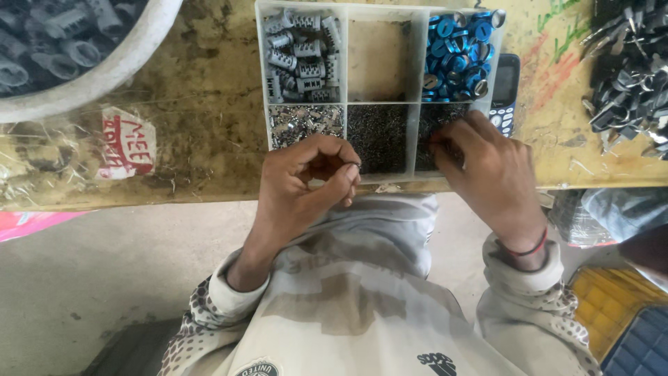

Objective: The person assembles small key components at a workbench, fitting springs and blue plastic caps into metal key heads by hand and placing finished pieces into a compartment tray.

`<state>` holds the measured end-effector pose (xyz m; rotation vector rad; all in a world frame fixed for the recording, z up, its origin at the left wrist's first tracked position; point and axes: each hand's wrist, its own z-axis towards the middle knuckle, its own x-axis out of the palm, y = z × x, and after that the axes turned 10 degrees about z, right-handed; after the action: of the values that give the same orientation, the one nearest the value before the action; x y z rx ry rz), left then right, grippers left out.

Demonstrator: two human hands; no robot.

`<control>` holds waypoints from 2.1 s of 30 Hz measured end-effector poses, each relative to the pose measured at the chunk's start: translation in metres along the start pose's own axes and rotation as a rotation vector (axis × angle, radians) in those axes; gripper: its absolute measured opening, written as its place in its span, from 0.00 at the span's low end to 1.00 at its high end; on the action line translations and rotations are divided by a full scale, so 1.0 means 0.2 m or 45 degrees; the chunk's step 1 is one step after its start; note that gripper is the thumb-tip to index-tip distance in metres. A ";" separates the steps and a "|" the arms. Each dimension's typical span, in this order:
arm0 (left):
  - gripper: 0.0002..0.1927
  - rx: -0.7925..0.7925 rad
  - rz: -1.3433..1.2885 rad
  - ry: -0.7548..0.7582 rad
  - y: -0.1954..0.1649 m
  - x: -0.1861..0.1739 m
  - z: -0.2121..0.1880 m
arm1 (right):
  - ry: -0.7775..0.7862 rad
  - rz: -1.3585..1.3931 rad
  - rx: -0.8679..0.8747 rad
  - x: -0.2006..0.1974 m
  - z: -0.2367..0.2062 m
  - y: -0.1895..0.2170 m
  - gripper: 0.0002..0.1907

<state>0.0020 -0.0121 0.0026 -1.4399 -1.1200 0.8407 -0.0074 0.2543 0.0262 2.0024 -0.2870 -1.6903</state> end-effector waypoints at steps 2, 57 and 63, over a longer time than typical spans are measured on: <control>0.04 0.039 0.023 -0.015 0.00 0.00 0.01 | -0.064 0.091 0.011 0.00 0.00 0.00 0.06; 0.09 -0.152 -0.528 0.217 0.00 0.20 -0.01 | -0.207 1.082 0.018 0.05 -0.15 0.23 0.06; 0.09 -0.138 -0.533 0.234 0.00 0.19 -0.01 | -0.197 1.048 -0.001 0.06 -0.16 0.20 0.06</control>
<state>0.0160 0.0229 0.0066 -1.2758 -1.2796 0.3511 0.0326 0.2216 0.0387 1.4294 -1.0022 -1.2817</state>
